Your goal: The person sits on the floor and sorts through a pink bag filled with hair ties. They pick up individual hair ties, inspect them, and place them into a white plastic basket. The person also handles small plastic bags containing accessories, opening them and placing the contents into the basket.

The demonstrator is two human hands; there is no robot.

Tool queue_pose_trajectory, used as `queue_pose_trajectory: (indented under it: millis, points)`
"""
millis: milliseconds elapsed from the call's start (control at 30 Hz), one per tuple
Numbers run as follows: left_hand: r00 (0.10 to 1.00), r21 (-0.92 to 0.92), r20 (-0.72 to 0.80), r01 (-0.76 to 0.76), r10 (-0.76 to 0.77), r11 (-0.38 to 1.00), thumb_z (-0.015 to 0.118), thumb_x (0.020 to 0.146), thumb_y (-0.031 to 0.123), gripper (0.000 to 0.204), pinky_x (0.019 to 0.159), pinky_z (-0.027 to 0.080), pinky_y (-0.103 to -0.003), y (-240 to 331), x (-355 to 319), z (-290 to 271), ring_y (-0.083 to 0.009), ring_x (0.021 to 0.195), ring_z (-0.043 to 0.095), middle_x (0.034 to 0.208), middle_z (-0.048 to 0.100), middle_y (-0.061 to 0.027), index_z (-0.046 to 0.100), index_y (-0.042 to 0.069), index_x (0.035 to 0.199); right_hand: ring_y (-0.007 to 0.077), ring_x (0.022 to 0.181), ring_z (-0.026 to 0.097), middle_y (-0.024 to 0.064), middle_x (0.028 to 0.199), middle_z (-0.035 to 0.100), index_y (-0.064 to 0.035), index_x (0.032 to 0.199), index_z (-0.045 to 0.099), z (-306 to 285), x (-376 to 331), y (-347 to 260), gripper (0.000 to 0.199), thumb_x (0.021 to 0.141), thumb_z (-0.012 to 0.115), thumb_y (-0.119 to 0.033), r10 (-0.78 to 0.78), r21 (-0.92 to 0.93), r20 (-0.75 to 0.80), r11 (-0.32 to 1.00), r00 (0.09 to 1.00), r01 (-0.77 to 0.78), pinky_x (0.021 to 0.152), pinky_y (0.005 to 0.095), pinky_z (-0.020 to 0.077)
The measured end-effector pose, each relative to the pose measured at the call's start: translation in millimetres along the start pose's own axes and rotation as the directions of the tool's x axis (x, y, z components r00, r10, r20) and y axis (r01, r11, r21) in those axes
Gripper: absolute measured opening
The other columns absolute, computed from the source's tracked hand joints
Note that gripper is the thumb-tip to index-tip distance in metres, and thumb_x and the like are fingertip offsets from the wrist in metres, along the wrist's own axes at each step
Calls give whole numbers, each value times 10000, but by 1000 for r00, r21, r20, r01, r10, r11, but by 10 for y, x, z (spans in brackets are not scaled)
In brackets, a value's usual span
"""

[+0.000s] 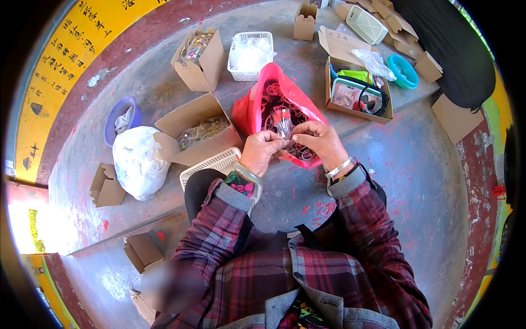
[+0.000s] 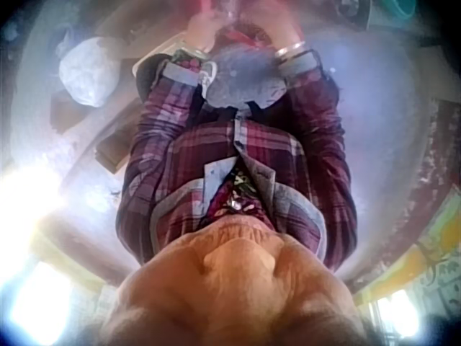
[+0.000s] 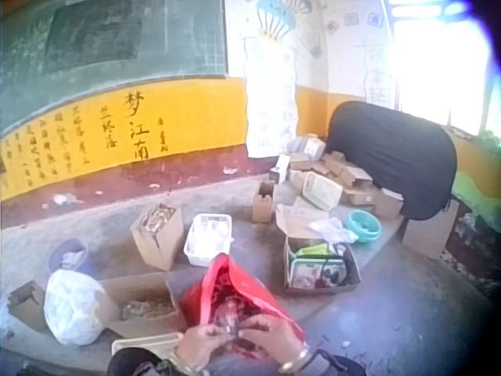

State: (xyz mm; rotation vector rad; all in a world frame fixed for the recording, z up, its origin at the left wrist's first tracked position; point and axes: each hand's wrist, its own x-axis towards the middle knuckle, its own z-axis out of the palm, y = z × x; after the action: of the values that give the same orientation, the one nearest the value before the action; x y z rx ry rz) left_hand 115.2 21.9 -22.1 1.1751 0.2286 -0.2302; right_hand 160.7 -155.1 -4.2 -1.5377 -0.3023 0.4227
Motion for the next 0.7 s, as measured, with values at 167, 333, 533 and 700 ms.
queue_pose_trajectory:
  millis: [167,333,533,700]
  points:
    - [999,190,2,-50,51,981,631,783,29,82,642,496,-222,4,-39,52,-117,705,605,806,643,-83,619,-43,821,274,1107,456,131,1188,497,-92,930,648,16,-62,-268,275,662,656,-30,-515,-592,16,686,857,423,917,365,387]
    - [993,333,49,-117,106,936,637,775,32,103,669,503,-232,41,-79,102,-117,728,603,813,646,-85,623,-51,835,427,1298,231,187,1357,350,-136,915,656,23,-56,-257,342,610,587,2,-595,-703,99,525,797,480,1035,459,267]
    - [985,326,114,-161,130,931,632,767,8,111,687,504,-245,-103,-20,53,-115,741,605,805,648,-78,633,-46,863,434,1322,169,211,1391,301,-114,850,648,31,-50,-237,259,614,596,-20,-553,-693,173,520,815,499,1052,461,238]
    - [981,427,135,-186,141,885,578,795,-10,167,718,508,-250,-74,-28,77,-137,759,619,842,656,-101,626,-64,945,435,1318,178,227,1382,306,-97,819,631,5,-36,-207,188,637,633,-52,-525,-694,117,564,843,448,1046,464,249]
